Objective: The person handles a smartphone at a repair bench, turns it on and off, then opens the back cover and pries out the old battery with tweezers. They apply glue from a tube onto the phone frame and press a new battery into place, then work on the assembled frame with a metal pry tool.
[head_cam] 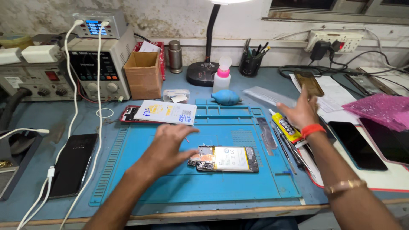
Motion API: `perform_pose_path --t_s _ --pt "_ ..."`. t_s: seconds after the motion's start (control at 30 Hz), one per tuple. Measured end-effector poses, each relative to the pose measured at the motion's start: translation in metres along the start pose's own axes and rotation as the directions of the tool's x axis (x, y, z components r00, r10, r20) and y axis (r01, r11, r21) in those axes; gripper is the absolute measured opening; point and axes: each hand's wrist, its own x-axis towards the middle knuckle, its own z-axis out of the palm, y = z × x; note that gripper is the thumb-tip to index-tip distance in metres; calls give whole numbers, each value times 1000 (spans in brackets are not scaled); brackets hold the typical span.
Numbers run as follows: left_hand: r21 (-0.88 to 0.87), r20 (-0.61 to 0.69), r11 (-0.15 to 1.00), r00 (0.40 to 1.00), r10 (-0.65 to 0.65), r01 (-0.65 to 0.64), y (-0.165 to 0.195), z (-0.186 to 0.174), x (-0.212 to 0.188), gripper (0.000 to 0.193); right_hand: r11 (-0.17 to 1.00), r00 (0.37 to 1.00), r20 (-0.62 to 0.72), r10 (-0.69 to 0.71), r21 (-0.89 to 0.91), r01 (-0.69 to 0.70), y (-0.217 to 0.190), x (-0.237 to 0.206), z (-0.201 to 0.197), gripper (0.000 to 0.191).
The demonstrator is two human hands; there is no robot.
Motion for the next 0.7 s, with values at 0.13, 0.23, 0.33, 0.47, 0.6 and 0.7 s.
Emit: perform_pose_path --t_s 0.13,0.23,0.33,0.47,0.6,0.7 --pt "-144 141 990 990 18 3 -9 15 -6 75 862 920 230 -318 474 180 -45 -41 -32 86" --pt "-227 175 973 982 71 -30 -12 20 -5 72 659 613 407 -677 706 259 -90 -81 -60 89" --pt "-297 205 955 977 62 2 -14 18 -4 70 666 461 524 -716 709 229 -120 -107 -86 98" --pt "-268 224 963 974 33 29 -10 10 -7 69 746 487 586 -648 617 251 -136 -113 -103 88" --pt "-288 149 957 989 11 33 -10 2 -10 71 726 511 542 -667 629 279 -134 -113 -102 83" --pt "-307 47 952 999 -9 23 -20 -4 -13 73 735 545 534 -647 625 261 -130 -116 -97 88"
